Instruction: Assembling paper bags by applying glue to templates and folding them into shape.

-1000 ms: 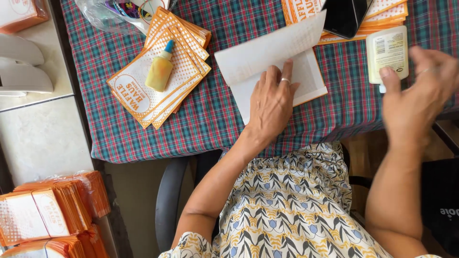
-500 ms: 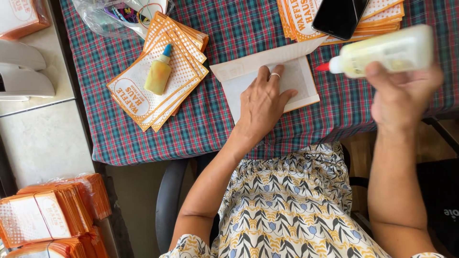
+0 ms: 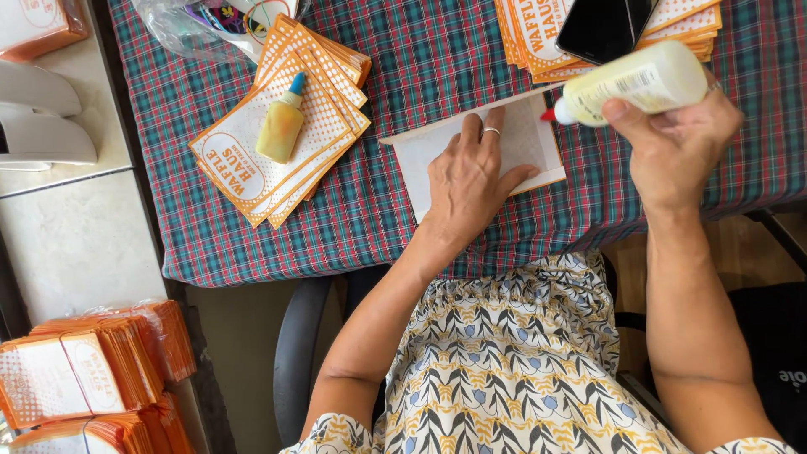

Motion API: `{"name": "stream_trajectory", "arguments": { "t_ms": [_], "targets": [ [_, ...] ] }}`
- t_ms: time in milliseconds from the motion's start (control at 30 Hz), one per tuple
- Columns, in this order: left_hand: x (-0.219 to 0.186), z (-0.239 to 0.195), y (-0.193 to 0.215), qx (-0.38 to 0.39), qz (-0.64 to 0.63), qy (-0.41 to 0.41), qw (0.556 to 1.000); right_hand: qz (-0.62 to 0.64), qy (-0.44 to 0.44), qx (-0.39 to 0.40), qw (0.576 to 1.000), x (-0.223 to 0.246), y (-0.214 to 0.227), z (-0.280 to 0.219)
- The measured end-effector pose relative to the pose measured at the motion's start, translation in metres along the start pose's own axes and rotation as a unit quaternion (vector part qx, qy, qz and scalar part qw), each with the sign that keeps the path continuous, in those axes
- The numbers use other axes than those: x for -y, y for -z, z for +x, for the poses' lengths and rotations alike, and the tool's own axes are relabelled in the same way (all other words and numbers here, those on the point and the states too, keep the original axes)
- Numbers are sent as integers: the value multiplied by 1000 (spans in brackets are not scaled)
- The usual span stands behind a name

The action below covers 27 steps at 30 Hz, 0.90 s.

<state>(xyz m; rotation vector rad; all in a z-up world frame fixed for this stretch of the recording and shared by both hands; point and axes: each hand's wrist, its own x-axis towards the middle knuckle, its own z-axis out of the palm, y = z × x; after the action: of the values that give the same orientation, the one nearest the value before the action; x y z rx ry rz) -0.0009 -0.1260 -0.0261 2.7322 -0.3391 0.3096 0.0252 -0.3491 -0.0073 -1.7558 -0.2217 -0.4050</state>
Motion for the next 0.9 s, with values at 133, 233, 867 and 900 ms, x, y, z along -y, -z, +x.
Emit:
{"name": "stream_trajectory", "arguments": {
  "t_ms": [133, 233, 867, 900],
  "targets": [
    [-1, 1, -1, 5, 9, 12, 1000, 40, 63, -14, 997, -17, -17, 17],
    [-2, -1, -3, -6, 44, 5, 999, 26, 70, -10, 997, -15, -17, 19],
    [2, -1, -10, 4, 59, -1, 998, -23, -108, 38, 993, 6, 51, -45],
    [4, 0, -11, 11, 47, -5, 999, -30, -91, 37, 995, 9, 49, -46]
  ]
}}
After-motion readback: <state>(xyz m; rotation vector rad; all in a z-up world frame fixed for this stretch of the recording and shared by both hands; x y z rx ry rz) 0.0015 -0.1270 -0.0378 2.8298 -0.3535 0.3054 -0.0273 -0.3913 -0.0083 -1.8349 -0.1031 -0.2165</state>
